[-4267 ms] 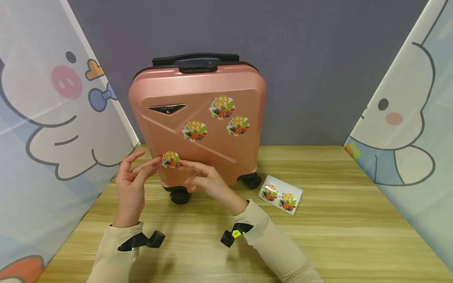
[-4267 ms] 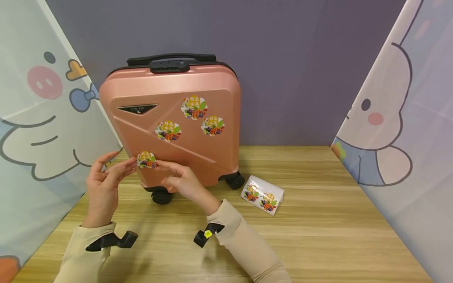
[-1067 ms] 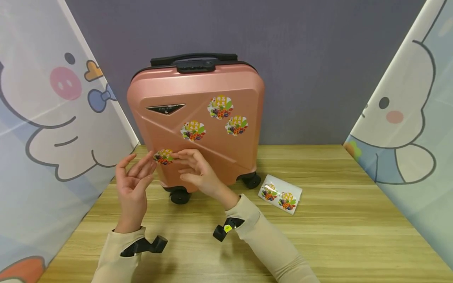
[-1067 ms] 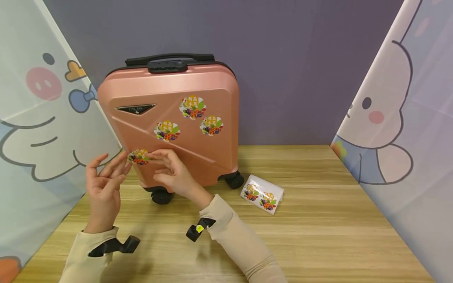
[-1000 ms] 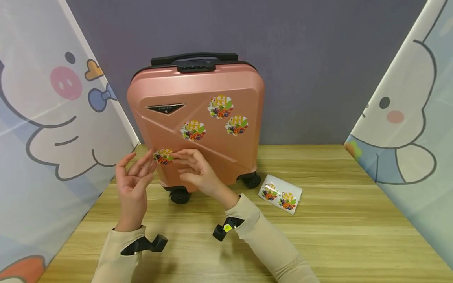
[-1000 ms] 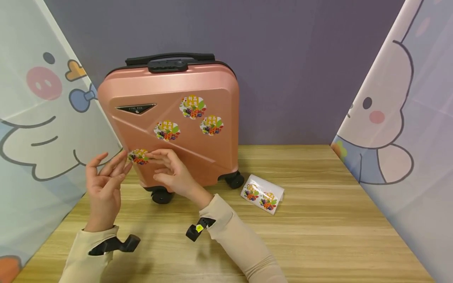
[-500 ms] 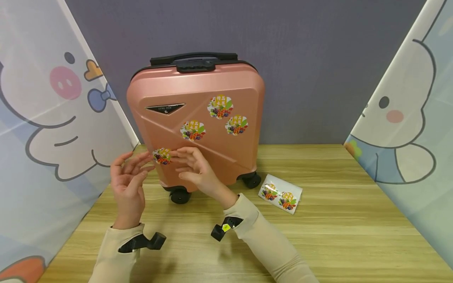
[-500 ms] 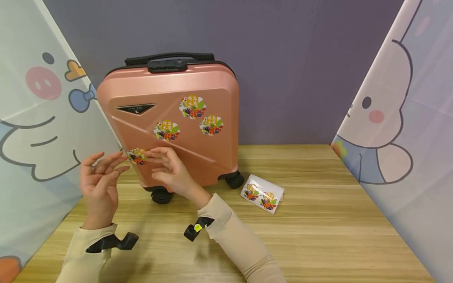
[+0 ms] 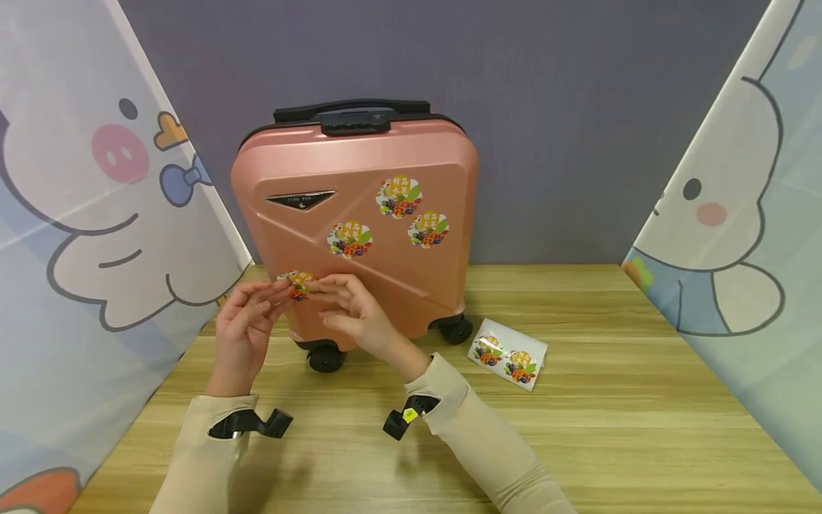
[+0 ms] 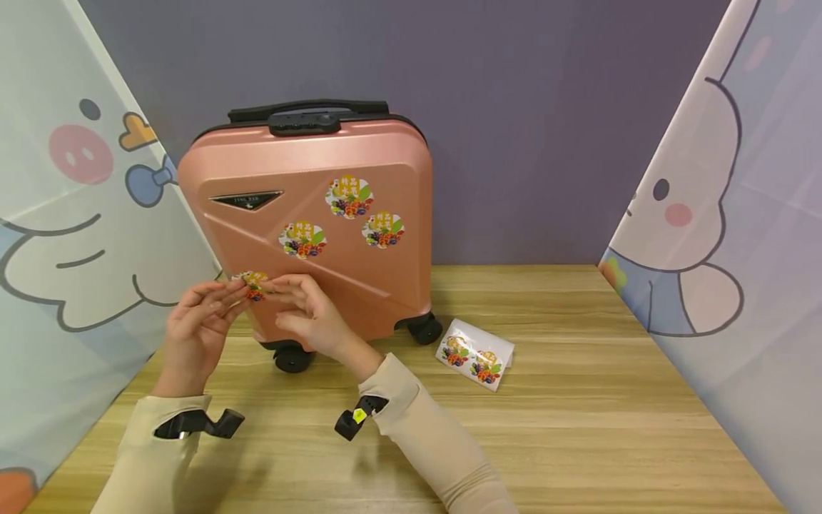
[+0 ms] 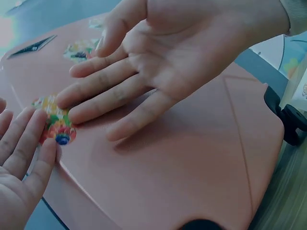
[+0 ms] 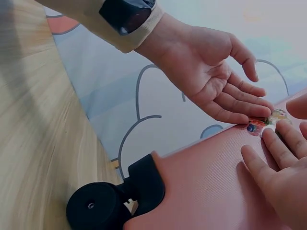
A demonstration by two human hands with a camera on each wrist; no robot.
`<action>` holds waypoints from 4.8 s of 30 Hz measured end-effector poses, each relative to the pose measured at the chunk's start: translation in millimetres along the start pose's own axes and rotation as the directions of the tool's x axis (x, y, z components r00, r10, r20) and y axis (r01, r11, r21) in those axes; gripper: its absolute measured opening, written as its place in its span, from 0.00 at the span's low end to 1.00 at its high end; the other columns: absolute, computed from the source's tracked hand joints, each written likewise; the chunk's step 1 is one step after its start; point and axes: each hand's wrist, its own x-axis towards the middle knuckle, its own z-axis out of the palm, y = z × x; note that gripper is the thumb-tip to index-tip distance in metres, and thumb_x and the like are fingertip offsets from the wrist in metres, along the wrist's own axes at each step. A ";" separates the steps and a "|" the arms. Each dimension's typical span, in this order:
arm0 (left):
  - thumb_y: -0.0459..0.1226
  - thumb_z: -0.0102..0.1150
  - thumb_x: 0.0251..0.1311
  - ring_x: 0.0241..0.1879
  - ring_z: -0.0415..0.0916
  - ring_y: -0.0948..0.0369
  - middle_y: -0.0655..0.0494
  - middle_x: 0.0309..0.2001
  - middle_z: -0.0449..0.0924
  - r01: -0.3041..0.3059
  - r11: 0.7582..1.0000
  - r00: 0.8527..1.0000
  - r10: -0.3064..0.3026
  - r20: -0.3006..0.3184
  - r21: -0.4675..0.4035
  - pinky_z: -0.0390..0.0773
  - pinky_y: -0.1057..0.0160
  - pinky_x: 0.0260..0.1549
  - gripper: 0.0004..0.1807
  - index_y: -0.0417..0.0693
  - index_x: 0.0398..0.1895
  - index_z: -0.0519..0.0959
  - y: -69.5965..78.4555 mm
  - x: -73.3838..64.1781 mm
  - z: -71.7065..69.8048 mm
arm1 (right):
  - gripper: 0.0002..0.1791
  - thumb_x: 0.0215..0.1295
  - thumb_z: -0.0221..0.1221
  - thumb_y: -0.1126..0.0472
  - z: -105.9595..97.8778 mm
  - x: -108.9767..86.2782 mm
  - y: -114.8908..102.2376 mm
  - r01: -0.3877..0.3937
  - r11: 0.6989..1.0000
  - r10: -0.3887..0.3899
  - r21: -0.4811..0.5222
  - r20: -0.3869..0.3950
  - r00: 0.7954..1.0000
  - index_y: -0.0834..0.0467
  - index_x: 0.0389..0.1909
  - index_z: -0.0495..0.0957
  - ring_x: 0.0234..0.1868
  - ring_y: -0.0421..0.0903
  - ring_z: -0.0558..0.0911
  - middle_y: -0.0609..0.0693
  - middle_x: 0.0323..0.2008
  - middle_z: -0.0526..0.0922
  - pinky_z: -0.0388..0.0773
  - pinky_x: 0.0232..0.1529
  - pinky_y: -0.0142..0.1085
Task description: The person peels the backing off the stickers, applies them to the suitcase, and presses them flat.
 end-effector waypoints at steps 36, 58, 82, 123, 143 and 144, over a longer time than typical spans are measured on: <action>0.18 0.30 0.66 0.53 0.81 0.51 0.41 0.51 0.83 0.121 0.982 0.990 -0.129 0.048 0.144 0.80 0.57 0.51 0.25 0.32 0.50 0.80 -14.7 -12.2 -2.2 | 0.27 0.64 0.50 0.82 -37.3 -53.9 -2.5 -0.145 0.975 0.153 -0.166 0.036 0.988 0.74 0.64 0.57 0.60 0.71 0.72 0.76 0.57 0.71 0.76 0.54 0.52; 0.27 0.42 0.74 0.55 0.80 0.58 0.55 0.52 0.84 0.344 0.869 0.907 -0.406 0.116 0.355 0.79 0.59 0.52 0.16 0.38 0.57 0.77 -60.8 -35.6 17.1 | 0.24 0.66 0.56 0.77 -81.5 -122.1 -12.6 -0.289 0.855 0.318 -0.430 -0.005 0.948 0.69 0.62 0.65 0.52 0.63 0.79 0.68 0.51 0.79 0.81 0.44 0.41; 0.34 0.51 0.73 0.54 0.78 0.41 0.30 0.53 0.79 0.571 0.633 0.699 -0.709 0.094 0.523 0.74 0.41 0.55 0.20 0.24 0.59 0.72 -132.4 -51.9 61.1 | 0.24 0.66 0.61 0.72 -143.3 -182.0 -51.7 -0.304 0.642 0.347 -0.704 -0.088 0.934 0.66 0.61 0.67 0.41 0.49 0.83 0.64 0.46 0.81 0.79 0.31 0.35; 0.31 0.57 0.68 0.54 0.78 0.52 0.39 0.59 0.77 0.617 0.516 0.612 -0.789 0.049 0.594 0.80 0.57 0.48 0.21 0.31 0.62 0.73 -209.6 -29.6 98.7 | 0.17 0.51 0.74 0.63 -190.8 -205.1 -72.4 -0.430 0.032 0.294 -0.902 -0.403 0.867 0.67 0.39 0.82 0.38 0.57 0.78 0.60 0.38 0.84 0.76 0.39 0.52; 0.30 0.57 0.65 0.56 0.77 0.52 0.40 0.58 0.78 0.628 0.474 0.563 -0.824 0.060 0.617 0.77 0.61 0.49 0.24 0.33 0.65 0.71 -210.0 -35.8 100.1 | 0.33 0.45 0.75 0.40 -171.4 -195.9 -52.3 -0.403 -0.038 0.342 -0.915 -0.390 0.855 0.64 0.41 0.84 0.41 0.60 0.81 0.58 0.41 0.84 0.78 0.34 0.55; 0.30 0.57 0.65 0.57 0.76 0.51 0.40 0.58 0.78 0.626 0.471 0.564 -0.824 0.057 0.622 0.77 0.61 0.50 0.24 0.33 0.65 0.71 -210.9 -36.7 99.9 | 0.34 0.45 0.75 0.40 -170.0 -195.7 -51.1 -0.400 -0.036 0.347 -0.916 -0.387 0.854 0.65 0.42 0.84 0.42 0.59 0.81 0.58 0.42 0.84 0.78 0.34 0.56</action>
